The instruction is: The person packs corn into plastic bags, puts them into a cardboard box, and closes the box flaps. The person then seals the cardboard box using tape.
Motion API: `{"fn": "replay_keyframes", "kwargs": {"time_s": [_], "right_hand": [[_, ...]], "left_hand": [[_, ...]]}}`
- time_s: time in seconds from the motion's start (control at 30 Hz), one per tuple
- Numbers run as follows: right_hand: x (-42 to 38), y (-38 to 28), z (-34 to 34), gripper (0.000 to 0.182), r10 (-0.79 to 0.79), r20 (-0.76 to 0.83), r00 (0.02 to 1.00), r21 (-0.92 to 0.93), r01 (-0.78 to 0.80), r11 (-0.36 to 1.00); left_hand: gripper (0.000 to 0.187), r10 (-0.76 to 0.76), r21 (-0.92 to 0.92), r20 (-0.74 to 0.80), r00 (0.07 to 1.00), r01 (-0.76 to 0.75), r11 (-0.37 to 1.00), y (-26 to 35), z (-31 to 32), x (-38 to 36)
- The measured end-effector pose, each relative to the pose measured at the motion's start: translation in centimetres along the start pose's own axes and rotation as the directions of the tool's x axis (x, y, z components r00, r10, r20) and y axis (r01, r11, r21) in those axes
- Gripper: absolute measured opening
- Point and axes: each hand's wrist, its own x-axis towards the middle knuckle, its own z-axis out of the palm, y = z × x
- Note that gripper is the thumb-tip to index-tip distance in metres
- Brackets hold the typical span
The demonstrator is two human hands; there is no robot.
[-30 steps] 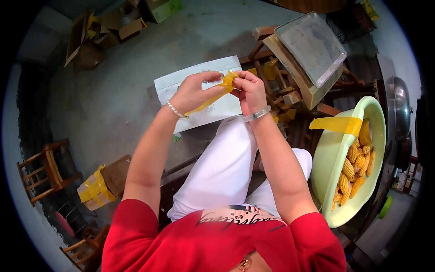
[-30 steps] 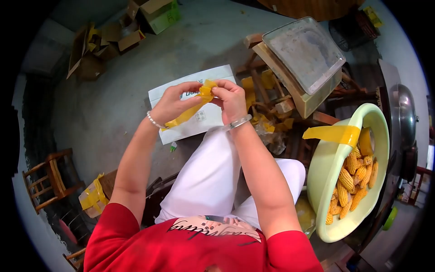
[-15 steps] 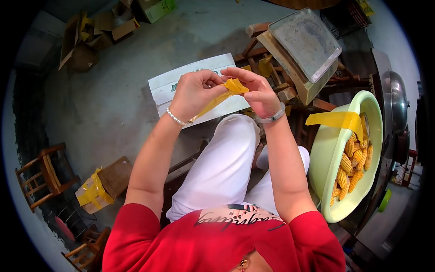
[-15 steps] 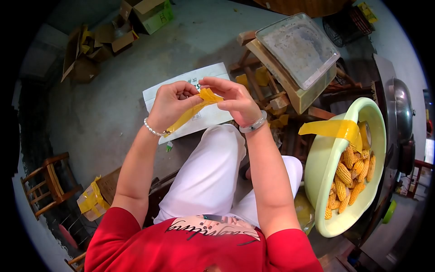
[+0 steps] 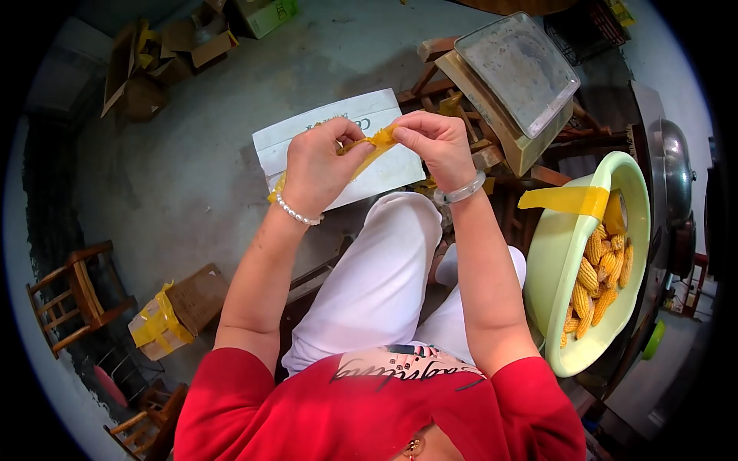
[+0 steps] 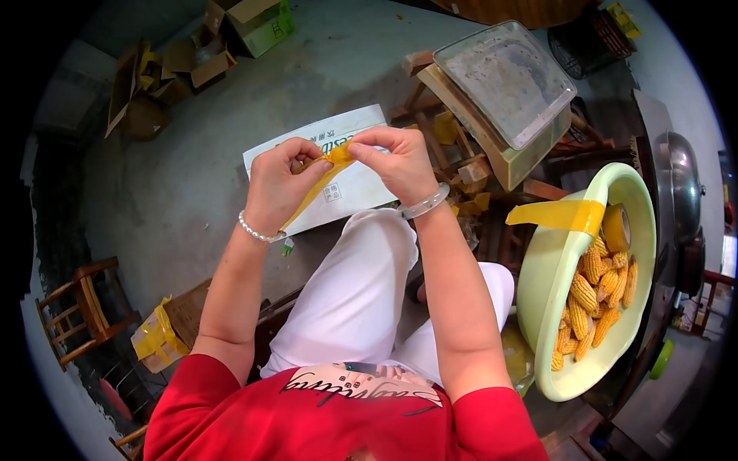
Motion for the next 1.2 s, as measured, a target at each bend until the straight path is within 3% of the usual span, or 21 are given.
{"fn": "replay_keyframes", "kwargs": {"time_s": [0.13, 0.23, 0.33, 0.43, 0.53, 0.67, 0.7, 0.87, 0.97, 1.2], "right_hand": [[0.0, 0.2, 0.3, 0.008, -0.003, -0.111, 0.994, 0.1, 0.015, 0.995], [0.0, -0.1, 0.3, 0.008, 0.077, -0.404, 0.911, 0.302, 0.054, 0.952], [0.0, -0.6, 0.7, 0.009, 0.095, -0.405, 0.909, 0.311, 0.04, 0.95], [0.5, -0.7, 0.5, 0.01, 0.16, -0.314, 0.936, 0.322, -0.053, 0.945], [0.3, -0.5, 0.4, 0.014, 0.251, -0.261, 0.932, 0.375, -0.142, 0.916], [0.0, -0.3, -0.6, 0.021, 0.201, -0.365, 0.909, 0.46, -0.012, 0.888], [-0.1, -0.3, -0.7, 0.022, 0.173, -0.371, 0.913, 0.382, -0.02, 0.924], [-0.1, -1.2, 2.0, 0.042, 0.372, -0.227, 0.9, 0.105, -0.357, 0.928], [-0.1, -0.5, 3.3, 0.032, 0.46, -0.171, 0.871, 0.121, -0.445, 0.887], [-0.1, 0.5, 3.9, 0.02, 0.449, -0.183, 0.875, 0.156, -0.425, 0.892]], "left_hand": [[0.018, 0.014, -0.051, 0.0, 1.0, -0.014, 0.999, 0.3, -0.1, -0.1], [0.02, -0.054, -0.068, 0.032, 0.998, 0.056, 0.996, 0.0, -0.3, -0.3], [0.016, -0.046, -0.087, 0.036, 0.998, 0.049, 0.995, 0.0, -0.3, -0.3], [0.013, -0.237, -0.351, 0.18, 0.955, 0.288, 0.891, 0.0, -0.9, 0.0], [0.013, -0.246, -0.506, 0.184, 0.952, 0.306, 0.806, -0.8, -1.0, 0.0], [0.016, -0.185, -0.442, 0.074, 0.98, 0.199, 0.875, -2.2, -0.9, 0.1], [0.016, -0.193, -0.427, 0.069, 0.979, 0.204, 0.881, -2.1, -1.0, 0.1], [0.015, -0.161, -0.423, 0.0, 0.987, 0.146, 0.894, -1.9, 0.3, 0.1], [0.015, -0.146, -0.423, -0.066, 0.987, 0.105, 0.9, -2.1, 1.0, 0.0], [0.012, -0.093, -0.231, -0.172, 0.981, 0.052, 0.972, -2.2, 1.4, -0.6]]}}
